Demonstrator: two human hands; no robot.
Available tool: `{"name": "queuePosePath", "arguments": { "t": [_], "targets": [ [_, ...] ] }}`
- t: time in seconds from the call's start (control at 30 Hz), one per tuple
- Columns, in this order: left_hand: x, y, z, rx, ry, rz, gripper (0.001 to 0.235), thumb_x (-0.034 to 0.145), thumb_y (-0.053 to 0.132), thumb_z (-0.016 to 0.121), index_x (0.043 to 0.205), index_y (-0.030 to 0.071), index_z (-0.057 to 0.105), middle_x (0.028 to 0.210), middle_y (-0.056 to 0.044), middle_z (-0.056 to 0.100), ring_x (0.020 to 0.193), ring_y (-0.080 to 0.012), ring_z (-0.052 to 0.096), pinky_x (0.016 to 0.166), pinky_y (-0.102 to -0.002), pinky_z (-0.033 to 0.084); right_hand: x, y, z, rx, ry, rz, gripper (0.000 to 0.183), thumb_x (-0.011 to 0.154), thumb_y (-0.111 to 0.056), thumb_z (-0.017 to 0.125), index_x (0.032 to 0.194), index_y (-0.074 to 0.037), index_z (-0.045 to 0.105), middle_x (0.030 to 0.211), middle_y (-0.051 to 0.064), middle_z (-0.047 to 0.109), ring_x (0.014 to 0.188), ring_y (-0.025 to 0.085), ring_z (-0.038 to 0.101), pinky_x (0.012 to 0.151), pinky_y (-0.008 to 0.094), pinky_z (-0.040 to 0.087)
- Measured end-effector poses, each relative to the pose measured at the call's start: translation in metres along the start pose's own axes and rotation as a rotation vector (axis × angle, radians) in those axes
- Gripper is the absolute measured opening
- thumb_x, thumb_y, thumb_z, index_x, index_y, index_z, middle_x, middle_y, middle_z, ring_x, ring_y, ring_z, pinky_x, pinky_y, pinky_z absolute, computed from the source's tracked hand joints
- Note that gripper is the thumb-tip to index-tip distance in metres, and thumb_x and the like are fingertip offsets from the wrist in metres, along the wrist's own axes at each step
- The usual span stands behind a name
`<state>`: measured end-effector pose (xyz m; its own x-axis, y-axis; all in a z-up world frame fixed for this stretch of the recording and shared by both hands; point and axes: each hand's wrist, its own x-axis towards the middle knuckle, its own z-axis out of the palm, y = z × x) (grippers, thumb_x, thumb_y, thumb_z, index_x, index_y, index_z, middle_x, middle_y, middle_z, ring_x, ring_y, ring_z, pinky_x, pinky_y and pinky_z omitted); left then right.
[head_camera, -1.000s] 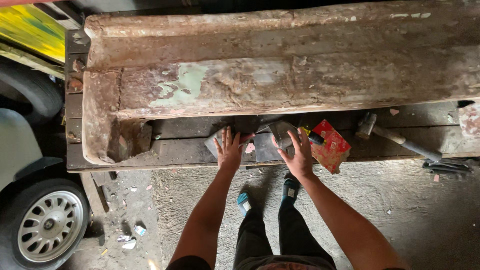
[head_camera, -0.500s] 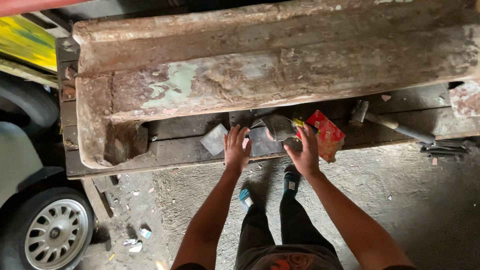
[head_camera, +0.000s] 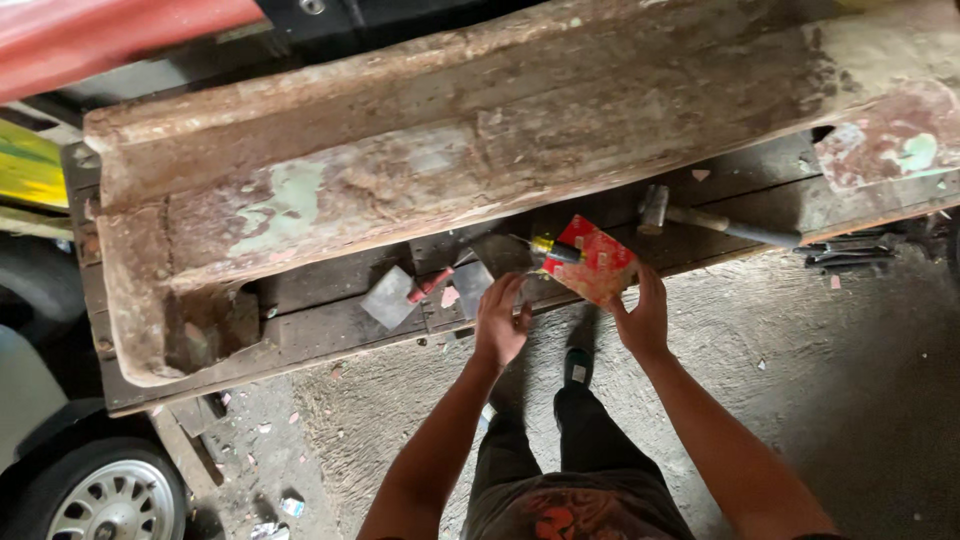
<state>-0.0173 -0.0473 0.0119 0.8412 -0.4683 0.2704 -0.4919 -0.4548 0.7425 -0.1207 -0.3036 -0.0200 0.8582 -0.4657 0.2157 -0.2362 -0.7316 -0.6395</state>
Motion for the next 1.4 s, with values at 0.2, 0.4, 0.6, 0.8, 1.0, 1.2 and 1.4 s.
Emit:
{"name": "queuePosePath", "arguments": {
  "t": [0.2, 0.4, 0.6, 0.8, 1.0, 1.2, 1.4],
  "targets": [
    [0.019, 0.02, 0.072, -0.069, -0.022, -0.291, 0.046, 0.093, 0.014, 0.069, 0.136, 0.003, 0.058, 0.14, -0.022, 0.057, 0.132, -0.0395, 0.051, 0.111, -0.049, 0.04, 0.026, 0.05, -0.026, 0.003, 0.025, -0.034, 0.075, 0.085, -0.018, 0.078, 0.151, -0.003, 0.045, 0.147, 0.024, 0.051, 0.137, 0.042, 0.046, 0.115, 0.05, 0.037],
    [0.026, 0.003, 0.153, -0.102, 0.227, -0.493, 0.046, 0.089, 0.024, 0.07, 0.129, 0.004, 0.062, 0.126, -0.019, 0.068, 0.118, -0.0374, 0.063, 0.1, -0.046, 0.05, 0.056, 0.1, -0.045, 0.002, -0.003, -0.062, 0.069, 0.088, -0.019, 0.077, 0.149, -0.003, 0.049, 0.144, 0.023, 0.054, 0.134, 0.042, 0.048, 0.114, 0.05, 0.039],
    [0.047, -0.01, 0.172, -0.033, 0.196, -0.715, 0.047, 0.092, 0.031, 0.069, 0.132, 0.009, 0.06, 0.119, -0.018, 0.071, 0.113, -0.0369, 0.063, 0.096, -0.047, 0.051, 0.08, 0.145, -0.054, -0.032, -0.051, -0.08, 0.068, 0.089, -0.019, 0.077, 0.15, -0.005, 0.05, 0.146, 0.021, 0.054, 0.136, 0.04, 0.048, 0.114, 0.049, 0.04],
    [0.074, 0.004, 0.172, 0.012, 0.267, -0.645, 0.069, 0.086, 0.029, 0.072, 0.149, 0.016, 0.048, 0.129, -0.021, 0.063, 0.113, -0.0378, 0.061, 0.093, -0.05, 0.05, 0.11, 0.176, -0.068, -0.192, -0.121, 0.046, 0.083, 0.082, -0.023, 0.081, 0.154, -0.005, 0.042, 0.153, 0.025, 0.044, 0.141, 0.046, 0.038, 0.117, 0.054, 0.034],
    [0.086, -0.002, 0.178, 0.165, 0.157, -0.723, 0.07, 0.089, 0.039, 0.075, 0.151, 0.019, 0.048, 0.128, -0.022, 0.053, 0.112, -0.0397, 0.058, 0.096, -0.051, 0.049, 0.134, 0.209, -0.075, -0.308, -0.175, 0.129, 0.084, 0.085, -0.032, 0.078, 0.156, -0.009, 0.04, 0.156, 0.025, 0.037, 0.147, 0.044, 0.025, 0.117, 0.062, 0.02],
    [0.083, -0.02, 0.183, 0.219, 0.087, -0.709, 0.063, 0.091, 0.039, 0.074, 0.148, 0.023, 0.052, 0.131, -0.022, 0.053, 0.118, -0.04, 0.056, 0.097, -0.051, 0.049, 0.139, 0.227, -0.085, -0.446, -0.234, 0.036, 0.065, 0.092, -0.032, 0.072, 0.151, -0.013, 0.053, 0.147, 0.015, 0.052, 0.142, 0.04, 0.04, 0.118, 0.06, 0.028],
    [0.066, -0.018, 0.173, 0.293, 0.024, -0.498, 0.074, 0.08, 0.008, 0.069, 0.151, 0.025, 0.055, 0.137, -0.017, 0.054, 0.125, -0.0375, 0.056, 0.102, -0.051, 0.05, 0.13, 0.235, -0.094, -0.55, -0.351, 0.07, 0.056, 0.089, -0.031, 0.074, 0.142, -0.017, 0.062, 0.128, 0.012, 0.062, 0.123, 0.037, 0.053, 0.104, 0.058, 0.04]
  ]
}}
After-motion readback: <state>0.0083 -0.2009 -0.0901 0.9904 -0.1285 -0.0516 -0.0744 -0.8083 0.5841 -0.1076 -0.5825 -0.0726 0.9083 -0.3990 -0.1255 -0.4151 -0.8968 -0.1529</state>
